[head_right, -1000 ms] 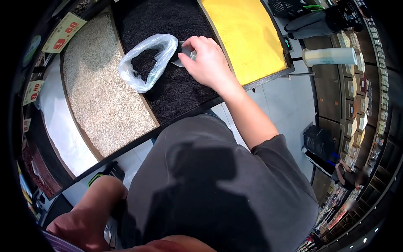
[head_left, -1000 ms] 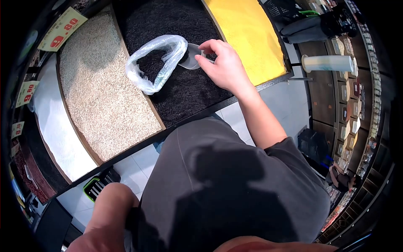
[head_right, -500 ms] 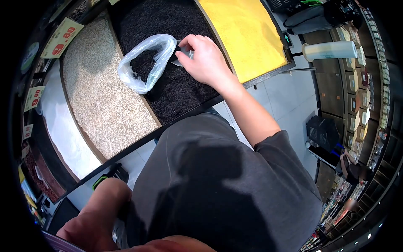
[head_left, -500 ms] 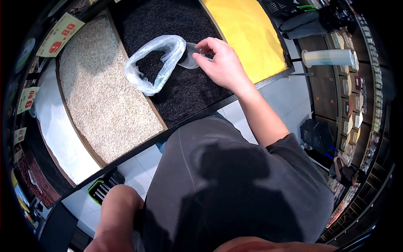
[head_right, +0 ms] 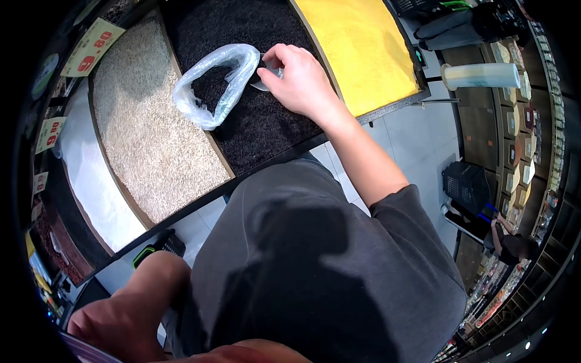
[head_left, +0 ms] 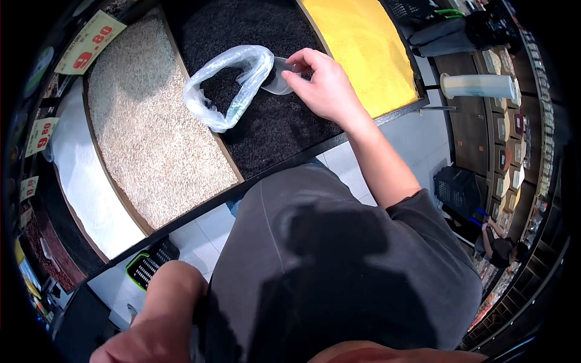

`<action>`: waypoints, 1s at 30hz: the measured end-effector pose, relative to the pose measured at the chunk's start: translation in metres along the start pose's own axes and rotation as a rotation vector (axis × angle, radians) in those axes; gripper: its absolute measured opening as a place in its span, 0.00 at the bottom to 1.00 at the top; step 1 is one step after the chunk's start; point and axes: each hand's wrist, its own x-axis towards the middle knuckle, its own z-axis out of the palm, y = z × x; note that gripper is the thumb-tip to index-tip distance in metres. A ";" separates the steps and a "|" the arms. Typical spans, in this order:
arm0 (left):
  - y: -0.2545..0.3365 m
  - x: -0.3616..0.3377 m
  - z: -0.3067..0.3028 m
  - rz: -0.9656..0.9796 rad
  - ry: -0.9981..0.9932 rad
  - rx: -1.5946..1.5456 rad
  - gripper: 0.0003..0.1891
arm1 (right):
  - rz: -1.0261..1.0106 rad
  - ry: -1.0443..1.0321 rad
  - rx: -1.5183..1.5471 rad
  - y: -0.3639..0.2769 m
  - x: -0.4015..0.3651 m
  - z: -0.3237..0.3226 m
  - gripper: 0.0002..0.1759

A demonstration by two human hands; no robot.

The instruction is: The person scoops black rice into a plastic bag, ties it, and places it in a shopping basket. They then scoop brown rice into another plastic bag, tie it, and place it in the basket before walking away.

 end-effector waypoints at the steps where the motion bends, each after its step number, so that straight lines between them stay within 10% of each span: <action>1: -0.013 -0.006 -0.003 0.045 0.020 -0.040 0.14 | 0.008 -0.011 -0.014 0.000 0.004 0.000 0.15; 8: -0.152 -0.118 -0.037 -0.937 -0.029 0.515 0.10 | 0.070 -0.121 -0.118 0.023 0.052 0.013 0.25; 14: -0.212 -0.221 -0.058 -1.381 -0.243 1.016 0.38 | 0.102 -0.462 -0.416 0.020 0.096 0.039 0.33; 30: -0.232 -0.220 -0.075 -1.746 0.115 0.391 0.15 | 0.149 -0.413 0.008 0.047 0.120 0.067 0.12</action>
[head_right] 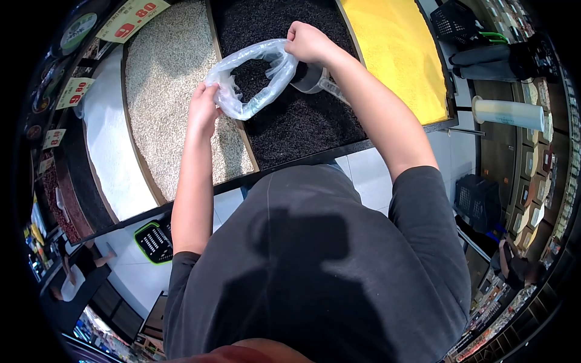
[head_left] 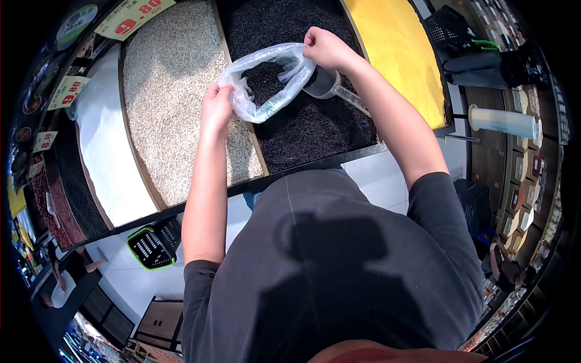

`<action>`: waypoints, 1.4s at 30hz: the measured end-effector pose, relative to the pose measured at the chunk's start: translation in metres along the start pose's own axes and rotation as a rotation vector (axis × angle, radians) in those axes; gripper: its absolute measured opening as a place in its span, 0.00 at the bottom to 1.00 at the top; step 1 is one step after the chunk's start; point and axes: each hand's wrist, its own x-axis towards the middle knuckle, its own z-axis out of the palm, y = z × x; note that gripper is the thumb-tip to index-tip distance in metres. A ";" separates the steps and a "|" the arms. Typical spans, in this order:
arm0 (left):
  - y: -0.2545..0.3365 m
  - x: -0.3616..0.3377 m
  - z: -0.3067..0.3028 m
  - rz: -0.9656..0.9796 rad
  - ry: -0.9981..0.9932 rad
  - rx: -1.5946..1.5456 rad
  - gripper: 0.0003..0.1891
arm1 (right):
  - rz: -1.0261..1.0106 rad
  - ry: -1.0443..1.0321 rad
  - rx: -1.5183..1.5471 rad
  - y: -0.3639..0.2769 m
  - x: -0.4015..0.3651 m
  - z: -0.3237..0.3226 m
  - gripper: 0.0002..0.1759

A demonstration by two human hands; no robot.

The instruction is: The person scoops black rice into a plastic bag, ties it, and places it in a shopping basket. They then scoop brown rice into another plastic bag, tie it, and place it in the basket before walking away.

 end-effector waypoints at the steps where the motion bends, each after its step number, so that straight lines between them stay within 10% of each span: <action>1: 0.003 -0.001 0.000 0.015 -0.015 -0.014 0.14 | -0.056 0.057 0.082 -0.001 -0.001 0.001 0.14; 25: 0.040 -0.017 -0.014 0.466 0.104 0.087 0.10 | -0.186 0.178 0.401 -0.029 -0.038 -0.036 0.12; 32: 0.018 -0.008 -0.014 0.199 0.114 0.315 0.19 | -0.102 0.179 -0.033 -0.016 -0.041 -0.033 0.13; 42: 0.027 -0.008 -0.011 0.258 0.029 0.228 0.13 | -0.102 0.264 0.093 -0.019 -0.038 -0.027 0.26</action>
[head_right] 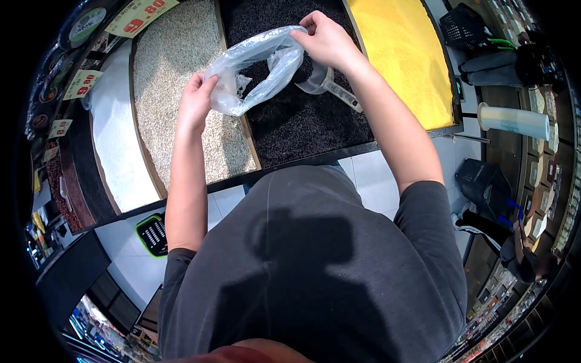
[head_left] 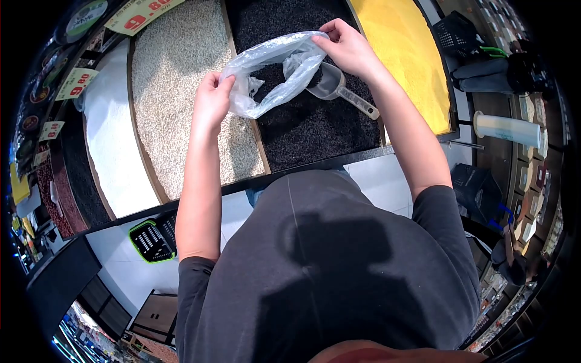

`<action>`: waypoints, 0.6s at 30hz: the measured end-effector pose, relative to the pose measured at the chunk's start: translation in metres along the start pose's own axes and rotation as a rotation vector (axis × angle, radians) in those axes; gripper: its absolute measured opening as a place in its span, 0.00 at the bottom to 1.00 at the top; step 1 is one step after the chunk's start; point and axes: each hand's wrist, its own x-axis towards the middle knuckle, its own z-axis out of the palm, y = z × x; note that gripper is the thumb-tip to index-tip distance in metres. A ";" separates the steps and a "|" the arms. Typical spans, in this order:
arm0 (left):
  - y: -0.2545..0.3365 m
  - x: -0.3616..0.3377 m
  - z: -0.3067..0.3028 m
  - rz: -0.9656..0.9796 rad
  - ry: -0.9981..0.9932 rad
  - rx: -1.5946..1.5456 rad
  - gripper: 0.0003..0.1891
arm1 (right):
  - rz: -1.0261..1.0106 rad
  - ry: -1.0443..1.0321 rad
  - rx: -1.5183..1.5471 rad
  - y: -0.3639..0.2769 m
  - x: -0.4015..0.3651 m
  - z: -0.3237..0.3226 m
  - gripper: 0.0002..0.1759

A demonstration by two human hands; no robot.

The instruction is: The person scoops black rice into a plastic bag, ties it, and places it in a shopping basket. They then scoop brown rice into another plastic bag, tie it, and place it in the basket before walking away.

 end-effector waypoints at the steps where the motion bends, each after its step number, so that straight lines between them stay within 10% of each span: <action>1: 0.001 -0.001 0.001 -0.008 0.010 -0.027 0.12 | 0.000 0.000 0.000 0.005 0.000 0.004 0.26; 7: 0.020 -0.014 0.005 -0.259 -0.026 -0.267 0.14 | 0.065 -0.208 0.069 0.023 -0.001 0.013 0.25; 18: 0.051 -0.025 -0.006 -0.033 -0.090 -0.570 0.10 | 0.047 -0.175 0.352 -0.013 -0.009 -0.010 0.09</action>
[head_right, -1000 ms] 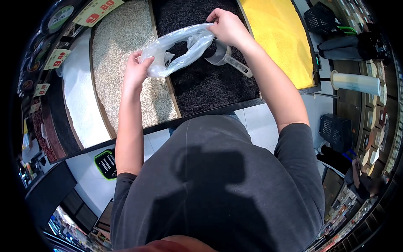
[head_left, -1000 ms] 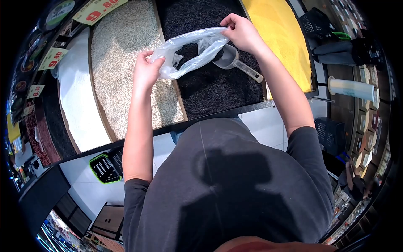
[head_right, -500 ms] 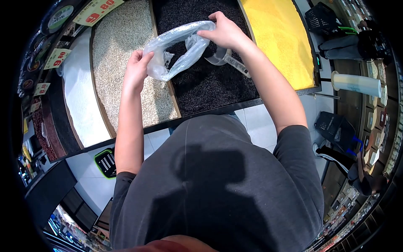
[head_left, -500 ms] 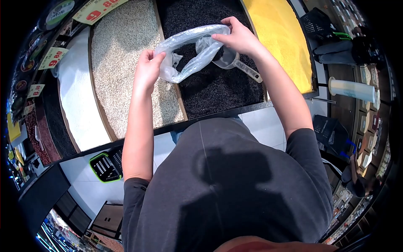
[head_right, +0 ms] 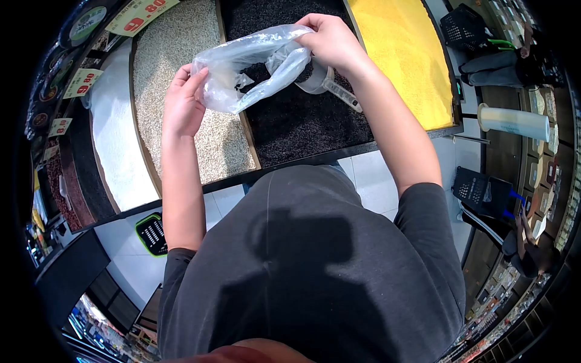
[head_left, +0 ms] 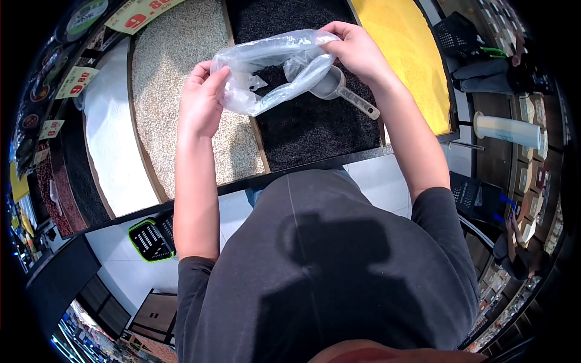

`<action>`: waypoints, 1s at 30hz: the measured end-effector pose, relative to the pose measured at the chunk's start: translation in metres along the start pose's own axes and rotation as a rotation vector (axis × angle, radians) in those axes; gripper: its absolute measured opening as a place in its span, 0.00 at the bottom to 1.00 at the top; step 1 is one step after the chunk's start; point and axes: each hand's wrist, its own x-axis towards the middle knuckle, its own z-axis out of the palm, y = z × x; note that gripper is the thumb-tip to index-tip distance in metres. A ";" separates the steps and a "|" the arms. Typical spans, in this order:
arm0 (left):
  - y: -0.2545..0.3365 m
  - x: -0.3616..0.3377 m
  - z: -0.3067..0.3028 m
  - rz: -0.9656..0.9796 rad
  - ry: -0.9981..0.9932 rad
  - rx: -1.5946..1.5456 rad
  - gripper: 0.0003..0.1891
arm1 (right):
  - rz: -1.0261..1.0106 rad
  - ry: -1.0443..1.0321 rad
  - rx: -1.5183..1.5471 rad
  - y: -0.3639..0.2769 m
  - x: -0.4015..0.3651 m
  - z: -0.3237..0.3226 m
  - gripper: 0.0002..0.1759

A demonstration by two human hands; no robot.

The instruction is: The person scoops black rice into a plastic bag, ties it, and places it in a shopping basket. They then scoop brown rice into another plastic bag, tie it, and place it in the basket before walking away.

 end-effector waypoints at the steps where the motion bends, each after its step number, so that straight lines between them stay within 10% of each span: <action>1: 0.004 -0.003 0.003 0.064 -0.016 0.022 0.09 | -0.050 0.032 0.070 -0.003 -0.001 0.000 0.10; 30: -0.058 -0.039 0.000 0.182 0.122 0.415 0.13 | -0.014 -0.036 -0.129 0.011 -0.070 0.006 0.10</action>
